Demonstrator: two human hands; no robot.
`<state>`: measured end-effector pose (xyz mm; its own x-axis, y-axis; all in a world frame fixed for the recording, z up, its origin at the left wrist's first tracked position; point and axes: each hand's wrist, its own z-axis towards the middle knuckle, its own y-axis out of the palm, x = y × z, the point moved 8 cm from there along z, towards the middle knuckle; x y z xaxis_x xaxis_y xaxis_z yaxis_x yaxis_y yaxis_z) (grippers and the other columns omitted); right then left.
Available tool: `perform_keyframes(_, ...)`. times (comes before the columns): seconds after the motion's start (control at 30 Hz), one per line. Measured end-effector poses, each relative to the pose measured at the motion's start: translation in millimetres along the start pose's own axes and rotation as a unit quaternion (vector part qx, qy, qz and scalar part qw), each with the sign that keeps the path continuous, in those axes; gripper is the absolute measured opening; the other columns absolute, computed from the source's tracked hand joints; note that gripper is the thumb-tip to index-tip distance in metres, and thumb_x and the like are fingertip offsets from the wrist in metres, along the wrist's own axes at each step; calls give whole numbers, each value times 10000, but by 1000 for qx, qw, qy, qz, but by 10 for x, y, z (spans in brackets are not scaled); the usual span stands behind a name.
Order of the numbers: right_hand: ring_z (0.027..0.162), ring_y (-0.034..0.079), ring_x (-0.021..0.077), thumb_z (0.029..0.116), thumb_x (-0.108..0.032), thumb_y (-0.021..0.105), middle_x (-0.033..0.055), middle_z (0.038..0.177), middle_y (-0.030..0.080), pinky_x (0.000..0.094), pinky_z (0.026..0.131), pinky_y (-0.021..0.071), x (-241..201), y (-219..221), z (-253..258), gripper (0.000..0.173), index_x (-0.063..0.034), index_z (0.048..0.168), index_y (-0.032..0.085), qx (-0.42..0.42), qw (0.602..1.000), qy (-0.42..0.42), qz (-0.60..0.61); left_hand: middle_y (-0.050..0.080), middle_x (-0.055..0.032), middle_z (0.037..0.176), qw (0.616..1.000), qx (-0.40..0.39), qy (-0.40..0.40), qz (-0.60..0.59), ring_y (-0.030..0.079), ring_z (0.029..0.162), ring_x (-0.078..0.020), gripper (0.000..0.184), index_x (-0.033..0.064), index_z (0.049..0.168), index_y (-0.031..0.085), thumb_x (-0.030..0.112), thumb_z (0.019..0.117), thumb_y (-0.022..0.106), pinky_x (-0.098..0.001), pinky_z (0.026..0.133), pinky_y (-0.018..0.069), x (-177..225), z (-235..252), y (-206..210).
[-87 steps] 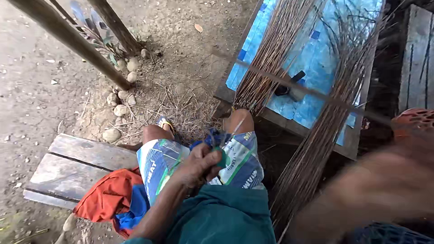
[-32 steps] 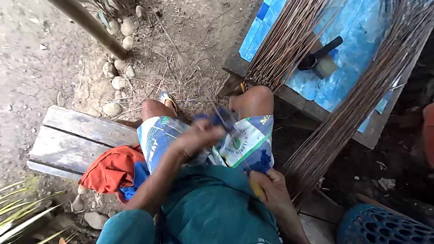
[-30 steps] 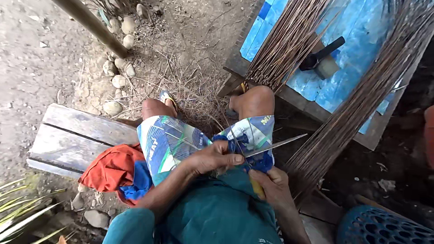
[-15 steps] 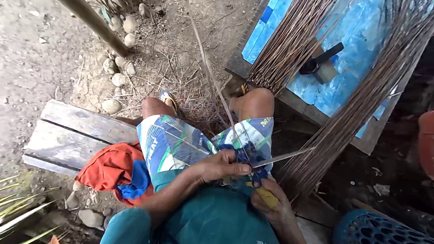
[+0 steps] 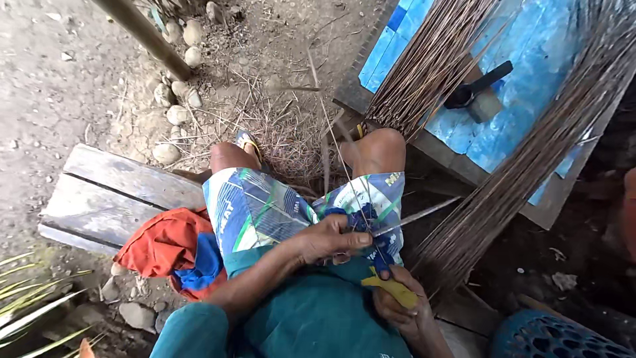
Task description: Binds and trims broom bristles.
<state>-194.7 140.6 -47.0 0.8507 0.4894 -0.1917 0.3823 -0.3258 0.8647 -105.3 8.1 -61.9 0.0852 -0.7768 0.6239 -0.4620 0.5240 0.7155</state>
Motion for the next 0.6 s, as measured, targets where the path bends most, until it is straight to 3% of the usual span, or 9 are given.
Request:
perform_keyframes(0.07,459,549,-54,1011,-304,573,-94,616,640,95,420,430,82,-37,-125,226,-189,1064,760,6,1000,25,-7,572,138,599,995,84,58,-18,509,501,47,126,240,831,682,308,935,660,-136,475,434,235,-31,-384)
perform_keyframes(0.13,478,565,-44,952,-254,641,-60,693,694,104,412,434,143,-132,-317,156,-210,1012,778,73,995,41,-58,581,108,602,978,138,149,-44,532,500,15,230,218,1034,679,433,966,637,-158,491,474,677,-137,-982)
perform_keyframes(0.2,499,582,-31,938,-250,659,-37,763,729,120,425,457,142,-160,-382,138,-211,998,777,107,987,56,-108,586,81,619,964,152,211,-62,534,489,-25,342,171,1138,678,469,976,631,-199,492,500,1032,-264,-1328)
perform_keyframes(0.27,464,575,-2,973,-309,633,-21,674,680,153,413,479,79,-106,-249,178,-178,1006,750,117,983,48,-134,586,73,617,963,156,217,-38,534,474,-28,375,170,1112,672,499,932,690,-197,470,494,1112,-266,-1281)
perform_keyframes(0.37,460,540,-19,1031,-381,557,-64,617,614,134,422,456,-88,77,208,263,-180,1064,724,80,987,3,-141,584,54,617,978,121,165,-26,521,467,-21,328,159,1061,693,451,916,730,-178,447,467,731,-109,-851)
perform_keyframes(0.47,446,528,-43,1009,-304,605,-97,602,610,113,416,444,-306,229,691,229,-144,1090,747,11,995,-45,-93,607,78,635,993,83,85,-6,526,487,8,93,184,908,677,260,890,726,-156,465,459,333,22,-409)
perform_keyframes(0.53,443,536,-22,969,-210,654,-59,629,642,137,420,462,-422,292,827,132,-123,1033,728,40,984,-91,-145,630,125,661,995,61,73,7,535,517,41,122,229,843,693,306,893,772,-136,487,460,301,-5,-216)
perform_keyframes(0.6,472,539,-16,959,-208,681,-20,735,695,138,431,461,-405,292,796,128,-110,1026,729,70,967,-121,-212,584,135,606,986,133,92,34,515,508,41,143,241,779,663,266,915,699,-144,486,444,446,-63,-370)
